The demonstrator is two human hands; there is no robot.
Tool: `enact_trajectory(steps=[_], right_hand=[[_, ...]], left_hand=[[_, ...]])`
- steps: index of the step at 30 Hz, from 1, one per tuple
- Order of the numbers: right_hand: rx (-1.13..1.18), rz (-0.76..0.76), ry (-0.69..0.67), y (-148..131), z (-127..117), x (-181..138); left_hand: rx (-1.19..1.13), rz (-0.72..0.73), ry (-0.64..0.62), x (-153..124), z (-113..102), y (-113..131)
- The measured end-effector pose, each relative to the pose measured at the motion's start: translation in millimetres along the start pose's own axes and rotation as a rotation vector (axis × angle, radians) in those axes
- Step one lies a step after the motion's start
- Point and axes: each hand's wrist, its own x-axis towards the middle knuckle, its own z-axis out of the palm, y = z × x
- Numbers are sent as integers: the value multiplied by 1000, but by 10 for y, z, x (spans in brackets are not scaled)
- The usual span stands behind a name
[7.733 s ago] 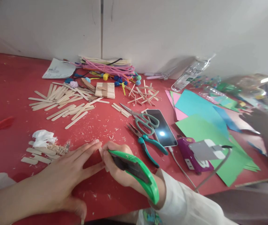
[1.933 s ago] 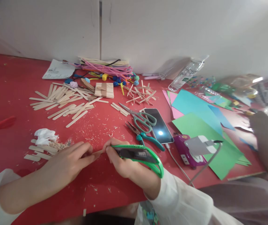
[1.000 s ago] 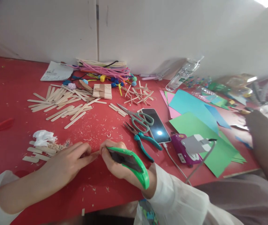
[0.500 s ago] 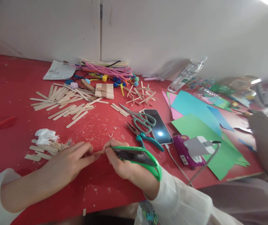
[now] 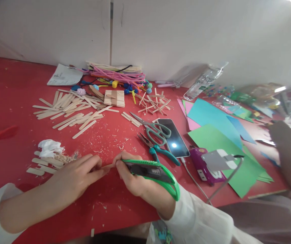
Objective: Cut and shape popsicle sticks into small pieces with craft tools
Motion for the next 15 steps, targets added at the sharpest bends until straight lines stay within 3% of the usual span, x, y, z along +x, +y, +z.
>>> enact_trajectory(steps=[8, 15], right_hand=[[4, 8, 3, 15, 12, -13], [0, -23, 0, 42, 0, -5]], left_hand=[[-19, -28, -20, 14, -14, 12], [-6, 1, 57, 0, 32, -2]])
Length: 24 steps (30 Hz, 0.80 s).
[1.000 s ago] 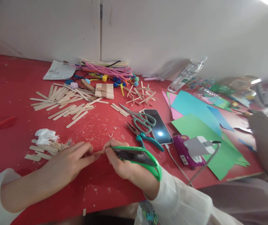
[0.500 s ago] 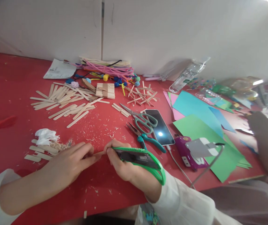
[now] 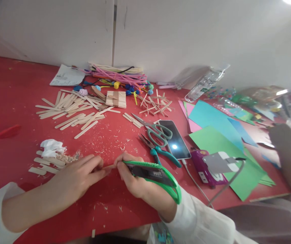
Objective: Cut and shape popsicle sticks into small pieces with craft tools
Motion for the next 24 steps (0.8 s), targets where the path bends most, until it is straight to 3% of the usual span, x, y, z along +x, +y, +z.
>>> enact_trajectory(steps=[14, 19, 24], right_hand=[[-11, 0, -14, -10, 4, -3], [-86, -53, -6, -50, 9, 8], [-172, -39, -46, -102, 16, 76]], left_hand=[[-1, -10, -42, 10, -15, 4], [-44, -82, -99, 30, -33, 25], [-29, -37, -136, 32, -95, 27]])
